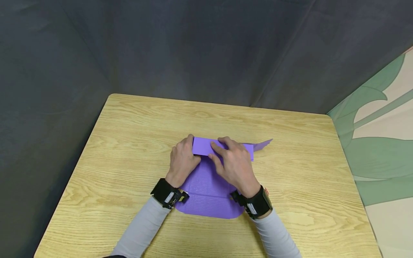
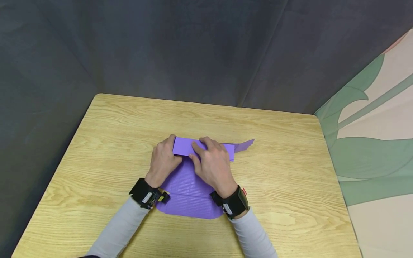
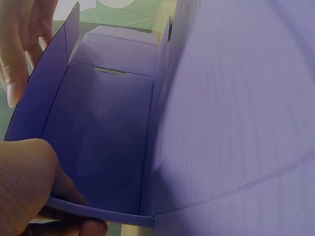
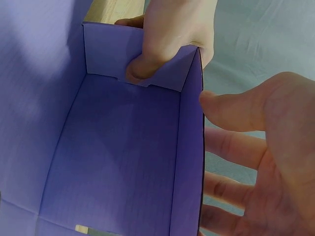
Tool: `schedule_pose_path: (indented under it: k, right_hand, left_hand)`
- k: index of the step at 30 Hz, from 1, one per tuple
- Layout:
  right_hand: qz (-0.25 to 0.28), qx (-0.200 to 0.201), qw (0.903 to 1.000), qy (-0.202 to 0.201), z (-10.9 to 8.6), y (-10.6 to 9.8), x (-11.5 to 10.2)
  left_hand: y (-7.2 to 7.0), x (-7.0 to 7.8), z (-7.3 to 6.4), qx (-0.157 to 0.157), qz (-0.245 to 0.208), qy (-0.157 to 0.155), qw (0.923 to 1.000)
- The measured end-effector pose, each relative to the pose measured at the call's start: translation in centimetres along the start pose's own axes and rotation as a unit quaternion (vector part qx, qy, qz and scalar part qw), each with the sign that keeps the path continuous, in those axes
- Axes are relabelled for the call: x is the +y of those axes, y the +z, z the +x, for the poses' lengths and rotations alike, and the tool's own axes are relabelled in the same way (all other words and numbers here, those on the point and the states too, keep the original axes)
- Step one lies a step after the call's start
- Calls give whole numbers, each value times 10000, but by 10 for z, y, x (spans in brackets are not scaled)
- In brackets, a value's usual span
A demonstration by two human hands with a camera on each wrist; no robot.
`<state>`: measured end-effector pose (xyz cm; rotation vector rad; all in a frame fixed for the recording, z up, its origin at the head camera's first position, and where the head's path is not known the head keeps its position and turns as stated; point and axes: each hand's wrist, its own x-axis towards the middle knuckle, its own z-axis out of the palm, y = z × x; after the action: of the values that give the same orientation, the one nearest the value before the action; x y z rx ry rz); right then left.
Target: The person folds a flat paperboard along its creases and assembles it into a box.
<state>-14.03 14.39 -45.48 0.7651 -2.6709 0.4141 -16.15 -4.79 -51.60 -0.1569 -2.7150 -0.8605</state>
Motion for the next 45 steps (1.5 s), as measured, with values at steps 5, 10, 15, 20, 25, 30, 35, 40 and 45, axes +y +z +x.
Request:
schedule_pose_path:
  k: [5, 10, 15, 20, 25, 30, 35, 40, 45]
  right_hand:
    - [-7, 47, 10000, 10, 1, 0, -1]
    - [-46, 116, 9999, 26, 0, 0, -3]
    - [-47, 100, 9999, 44, 0, 0, -3]
    - [-4, 118, 9999, 45, -2, 1, -2]
    - [10, 4, 10000, 56, -1, 2, -2]
    - [-19, -87, 9999, 95, 1, 3, -2]
    - [4, -95, 9999, 49, 2, 7, -4]
    - [140, -199, 9997, 30, 4, 8, -4]
    - [561, -363, 9978, 45, 6, 2, 3]
  left_hand:
    - [2, 0, 0, 84, -51, -50, 9999]
    - [3, -2, 0, 171, -92, -11, 9998]
    - [4, -2, -1, 217, -59, 86, 9997]
    - [-6, -2, -1, -285, -130, -21, 9995]
    - [-33, -6, 2, -1343, -1175, 206, 9837]
    - [-51, -15, 7, -2067, -2371, 551, 9476]
    - [-54, -23, 8, -2108, -2857, 487, 9336]
    - [-53, -26, 9, -1952, -2786, 535, 9388]
    - [-53, -27, 9, -1860, -2674, 597, 9436]
